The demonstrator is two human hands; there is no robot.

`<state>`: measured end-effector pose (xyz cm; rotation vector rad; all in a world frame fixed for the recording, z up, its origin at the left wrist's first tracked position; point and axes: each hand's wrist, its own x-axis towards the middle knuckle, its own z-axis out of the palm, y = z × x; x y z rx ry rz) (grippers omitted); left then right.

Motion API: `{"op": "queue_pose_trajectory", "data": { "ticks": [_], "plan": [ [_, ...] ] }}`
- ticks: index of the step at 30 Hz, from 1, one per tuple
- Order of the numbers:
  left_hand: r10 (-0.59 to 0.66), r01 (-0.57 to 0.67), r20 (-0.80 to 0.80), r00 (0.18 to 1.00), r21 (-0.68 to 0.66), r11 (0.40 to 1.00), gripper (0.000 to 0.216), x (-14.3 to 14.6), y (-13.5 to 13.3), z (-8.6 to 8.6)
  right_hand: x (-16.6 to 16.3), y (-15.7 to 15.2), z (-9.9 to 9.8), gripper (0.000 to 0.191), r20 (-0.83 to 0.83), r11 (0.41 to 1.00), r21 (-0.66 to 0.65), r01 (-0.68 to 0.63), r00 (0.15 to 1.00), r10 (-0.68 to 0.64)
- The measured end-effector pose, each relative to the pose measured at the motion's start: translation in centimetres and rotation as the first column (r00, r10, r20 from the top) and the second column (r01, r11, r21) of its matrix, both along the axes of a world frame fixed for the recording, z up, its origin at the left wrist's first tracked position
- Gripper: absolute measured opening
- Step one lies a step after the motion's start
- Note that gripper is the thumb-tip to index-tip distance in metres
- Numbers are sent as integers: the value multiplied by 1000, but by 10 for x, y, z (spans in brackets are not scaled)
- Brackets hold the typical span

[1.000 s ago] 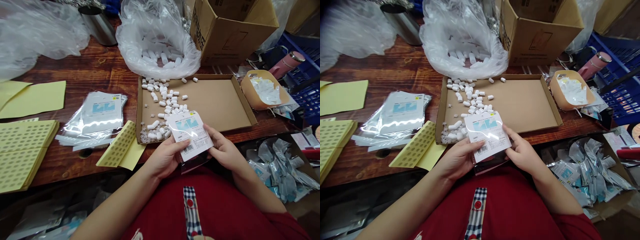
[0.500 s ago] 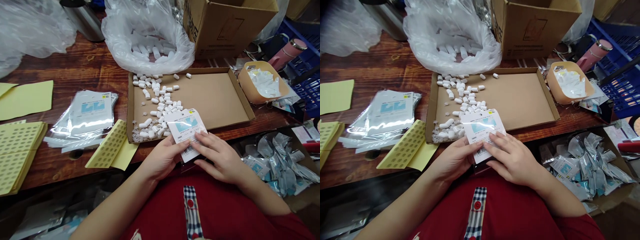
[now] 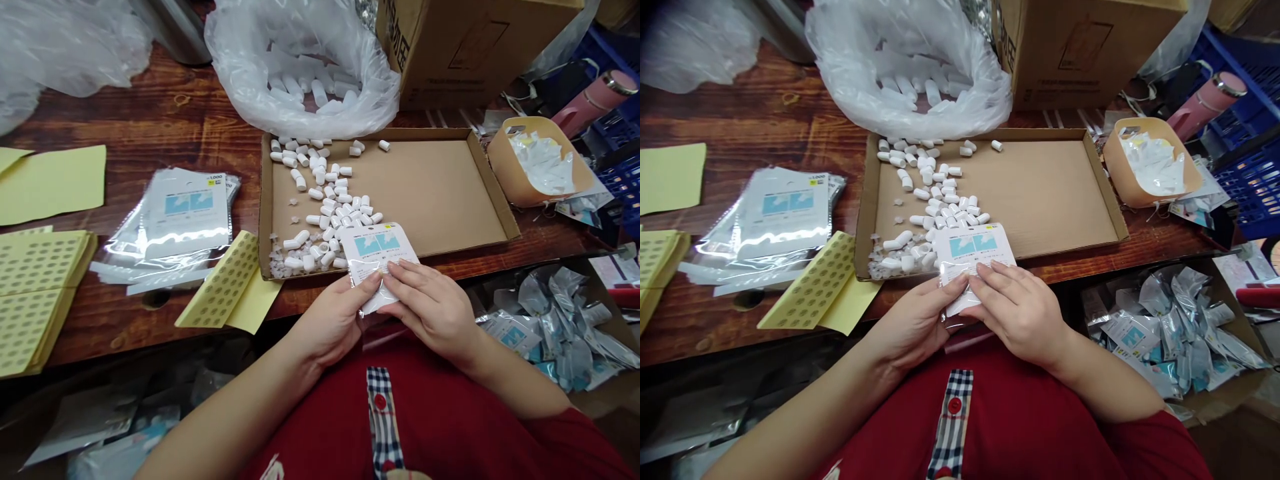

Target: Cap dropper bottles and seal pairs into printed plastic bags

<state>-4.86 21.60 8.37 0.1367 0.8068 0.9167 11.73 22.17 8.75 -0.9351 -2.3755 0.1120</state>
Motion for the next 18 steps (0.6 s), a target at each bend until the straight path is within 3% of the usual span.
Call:
{"op": "queue_pose_trajectory", "data": {
  "ticks": [5,11,18],
  "plan": [
    [-43,42,-29,999,-42,998,29,-3,1,-3,-4,-2,-1,25,3,998,-38,48,999,-48],
    [-190,195,99,977,-42,980,25,-14,-6,-15,-2,-4,-10,25,60,993,-32,111,992,-109],
    [-190,191,22,982,-70,979,23,-29,-11,-26,10,6,-7,27,144,984,-145,-105,982,126]
  ]
}}
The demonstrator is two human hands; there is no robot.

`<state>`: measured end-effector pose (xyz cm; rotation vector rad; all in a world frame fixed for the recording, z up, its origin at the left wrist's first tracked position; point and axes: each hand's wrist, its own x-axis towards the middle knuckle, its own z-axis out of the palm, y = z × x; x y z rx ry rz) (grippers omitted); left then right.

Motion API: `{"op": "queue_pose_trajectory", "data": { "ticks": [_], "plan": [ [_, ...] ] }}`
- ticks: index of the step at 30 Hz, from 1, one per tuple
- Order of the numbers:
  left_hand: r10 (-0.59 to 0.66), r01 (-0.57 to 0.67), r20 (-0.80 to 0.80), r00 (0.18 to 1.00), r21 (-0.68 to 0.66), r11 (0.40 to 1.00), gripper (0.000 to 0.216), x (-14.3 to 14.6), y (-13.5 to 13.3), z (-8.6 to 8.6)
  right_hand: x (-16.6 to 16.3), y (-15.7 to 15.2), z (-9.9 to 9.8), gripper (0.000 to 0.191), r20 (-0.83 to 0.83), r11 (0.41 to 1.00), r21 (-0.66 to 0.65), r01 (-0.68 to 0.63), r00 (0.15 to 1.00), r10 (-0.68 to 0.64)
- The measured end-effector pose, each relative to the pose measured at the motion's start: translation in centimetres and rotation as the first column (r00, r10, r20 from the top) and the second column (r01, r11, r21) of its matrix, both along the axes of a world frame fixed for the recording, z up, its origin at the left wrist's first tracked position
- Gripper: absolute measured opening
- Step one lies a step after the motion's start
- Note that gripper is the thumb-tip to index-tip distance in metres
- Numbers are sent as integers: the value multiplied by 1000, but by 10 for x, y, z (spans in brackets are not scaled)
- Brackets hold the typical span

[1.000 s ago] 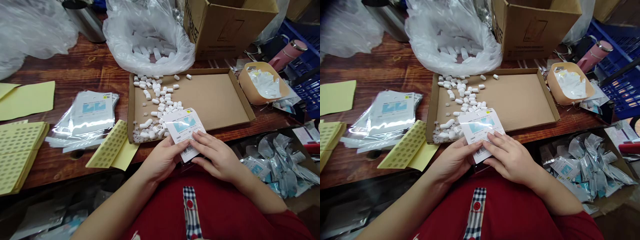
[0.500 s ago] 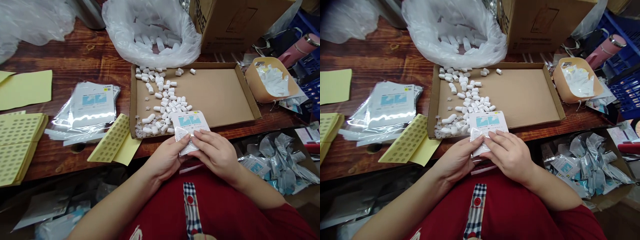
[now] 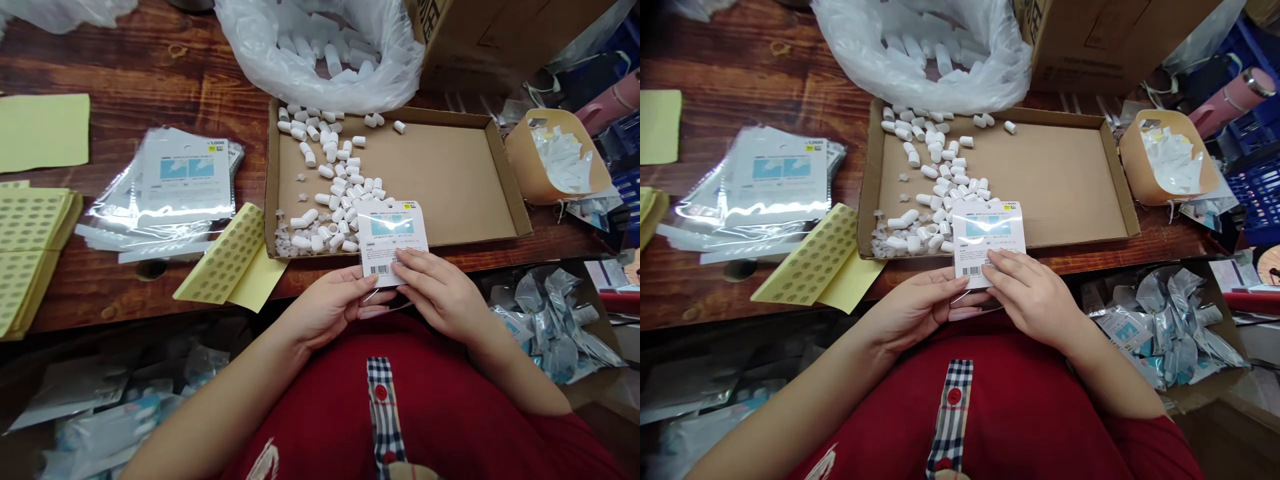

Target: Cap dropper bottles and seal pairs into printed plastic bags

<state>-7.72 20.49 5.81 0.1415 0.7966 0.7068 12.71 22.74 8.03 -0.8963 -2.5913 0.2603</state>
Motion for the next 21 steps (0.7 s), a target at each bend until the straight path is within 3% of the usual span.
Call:
{"op": "queue_pose_trajectory", "data": {
  "ticks": [4,9,16,21],
  "plan": [
    [-17,17,14,1000,-5,1000,25,-1,0,-4,8,2,-4,30,34,996,38,-76,997,75],
    [4,-8,77,997,47,999,27,-1,-3,-7,4,-1,-10,35,8,991,131,-39,999,38],
    [1,-7,129,992,44,999,28,1,-1,-10,-8,-7,9,22,0,997,56,-51,999,51],
    [12,-27,159,987,91,996,30,5,1,-5,-24,-15,16,18,120,991,-67,-114,985,122]
  ]
}}
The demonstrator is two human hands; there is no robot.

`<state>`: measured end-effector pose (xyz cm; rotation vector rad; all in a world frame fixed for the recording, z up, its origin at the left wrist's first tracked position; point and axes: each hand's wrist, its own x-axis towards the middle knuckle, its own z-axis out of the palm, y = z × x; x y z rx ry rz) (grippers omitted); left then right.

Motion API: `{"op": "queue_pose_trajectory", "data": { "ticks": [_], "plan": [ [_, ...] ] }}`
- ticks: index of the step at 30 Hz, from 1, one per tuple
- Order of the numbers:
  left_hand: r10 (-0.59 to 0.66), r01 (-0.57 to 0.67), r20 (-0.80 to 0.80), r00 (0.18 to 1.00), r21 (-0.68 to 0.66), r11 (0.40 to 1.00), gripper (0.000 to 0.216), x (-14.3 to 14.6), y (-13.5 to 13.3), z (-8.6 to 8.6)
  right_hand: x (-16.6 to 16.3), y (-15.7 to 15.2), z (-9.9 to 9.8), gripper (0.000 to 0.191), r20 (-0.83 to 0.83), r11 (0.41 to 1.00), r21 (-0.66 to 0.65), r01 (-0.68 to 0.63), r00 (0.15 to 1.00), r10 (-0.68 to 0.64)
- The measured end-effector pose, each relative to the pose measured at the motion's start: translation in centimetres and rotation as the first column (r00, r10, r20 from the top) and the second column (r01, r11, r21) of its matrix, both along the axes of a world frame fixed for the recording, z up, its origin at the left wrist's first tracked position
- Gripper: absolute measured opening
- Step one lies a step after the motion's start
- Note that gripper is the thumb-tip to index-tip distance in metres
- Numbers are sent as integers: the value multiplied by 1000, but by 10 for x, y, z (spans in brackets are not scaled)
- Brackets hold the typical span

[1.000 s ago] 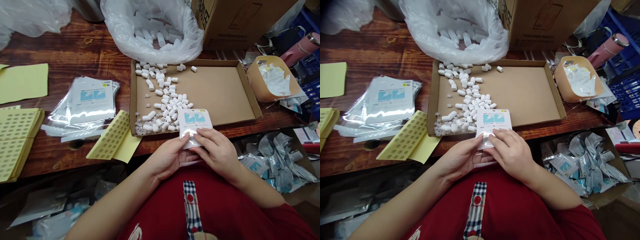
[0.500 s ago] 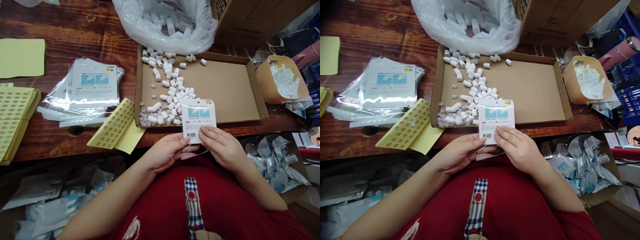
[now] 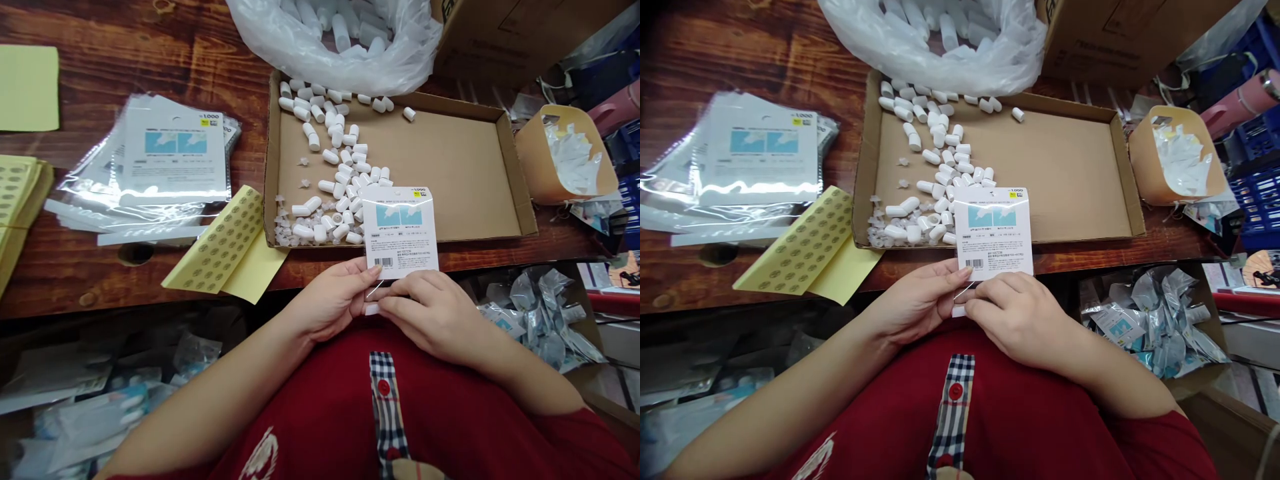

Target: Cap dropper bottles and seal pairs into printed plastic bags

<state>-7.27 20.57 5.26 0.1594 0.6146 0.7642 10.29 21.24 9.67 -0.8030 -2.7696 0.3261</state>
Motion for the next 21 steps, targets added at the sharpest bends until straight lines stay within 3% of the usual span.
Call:
{"op": "queue_pose_trajectory", "data": {
  "ticks": [5,13,21],
  "plan": [
    [62,-63,16,998,16,998,28,4,0,4,-12,-4,-2,20,54,997,-59,51,997,-48],
    [54,-55,14,998,77,995,30,7,-2,7,-15,-8,-1,14,155,983,-114,147,979,-129],
    [39,-41,24,999,92,995,34,9,0,11,-11,-7,0,13,95,971,-158,181,981,-167]
  ]
}}
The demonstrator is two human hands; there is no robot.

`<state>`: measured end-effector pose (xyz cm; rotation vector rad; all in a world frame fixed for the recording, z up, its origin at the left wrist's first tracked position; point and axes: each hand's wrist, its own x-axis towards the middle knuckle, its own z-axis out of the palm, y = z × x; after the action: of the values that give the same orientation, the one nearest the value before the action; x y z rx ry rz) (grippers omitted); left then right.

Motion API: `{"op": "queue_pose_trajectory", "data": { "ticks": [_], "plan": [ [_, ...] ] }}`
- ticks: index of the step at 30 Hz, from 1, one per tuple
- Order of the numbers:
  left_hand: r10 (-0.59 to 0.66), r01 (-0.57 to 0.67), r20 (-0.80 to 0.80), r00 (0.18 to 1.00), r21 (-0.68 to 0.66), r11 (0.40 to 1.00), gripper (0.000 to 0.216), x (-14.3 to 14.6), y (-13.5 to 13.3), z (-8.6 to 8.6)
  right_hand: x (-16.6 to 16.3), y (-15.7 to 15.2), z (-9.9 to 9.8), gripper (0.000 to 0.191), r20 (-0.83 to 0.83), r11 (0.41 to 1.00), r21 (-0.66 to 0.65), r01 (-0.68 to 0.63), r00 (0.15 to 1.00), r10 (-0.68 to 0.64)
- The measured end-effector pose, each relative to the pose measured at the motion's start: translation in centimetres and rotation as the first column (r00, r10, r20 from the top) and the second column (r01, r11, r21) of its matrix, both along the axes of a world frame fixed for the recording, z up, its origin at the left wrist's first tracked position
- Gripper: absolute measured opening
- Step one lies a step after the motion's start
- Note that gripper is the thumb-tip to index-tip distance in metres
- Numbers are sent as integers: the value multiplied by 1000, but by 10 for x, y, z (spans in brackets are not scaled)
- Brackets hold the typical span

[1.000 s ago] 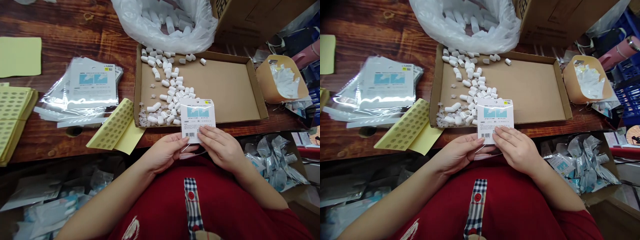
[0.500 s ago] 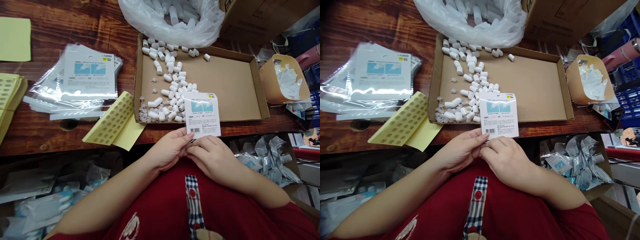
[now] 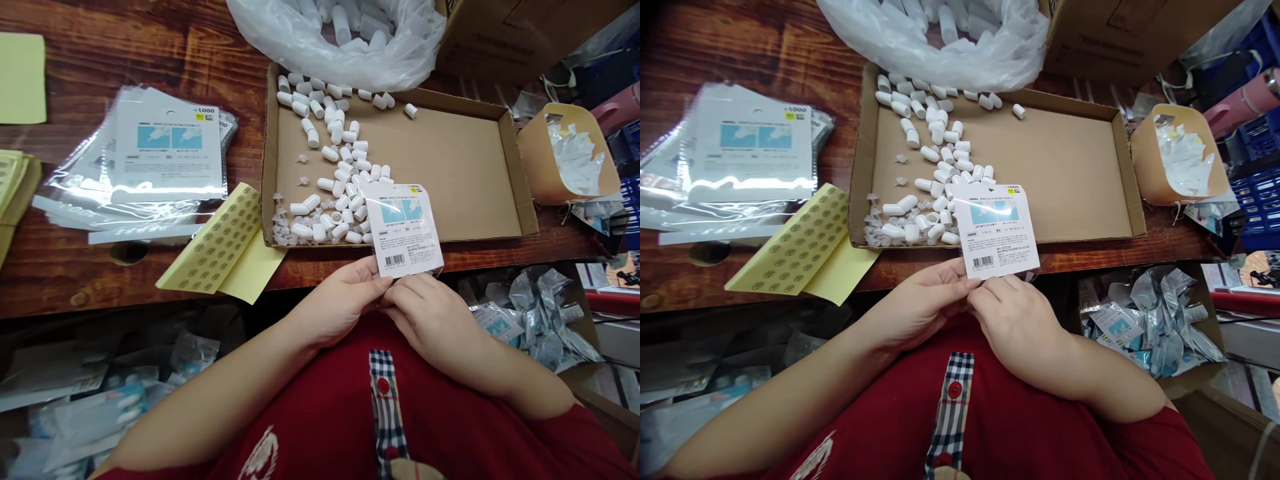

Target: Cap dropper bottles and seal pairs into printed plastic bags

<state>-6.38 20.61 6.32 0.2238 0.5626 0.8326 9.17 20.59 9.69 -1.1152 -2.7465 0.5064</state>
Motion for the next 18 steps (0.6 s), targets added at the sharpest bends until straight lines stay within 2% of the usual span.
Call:
{"op": "queue_pose_trajectory", "data": {
  "ticks": [5,12,18],
  "plan": [
    [55,-55,-15,998,-18,998,36,1,0,1,0,-2,-1,12,-57,997,-31,77,995,-79],
    [37,-37,-9,999,-19,999,42,5,0,4,3,-2,-1,15,-8,996,-73,56,998,-57],
    [21,-23,-48,999,-49,999,38,2,0,2,8,1,1,13,-128,987,-158,20,991,-41]
  ]
}}
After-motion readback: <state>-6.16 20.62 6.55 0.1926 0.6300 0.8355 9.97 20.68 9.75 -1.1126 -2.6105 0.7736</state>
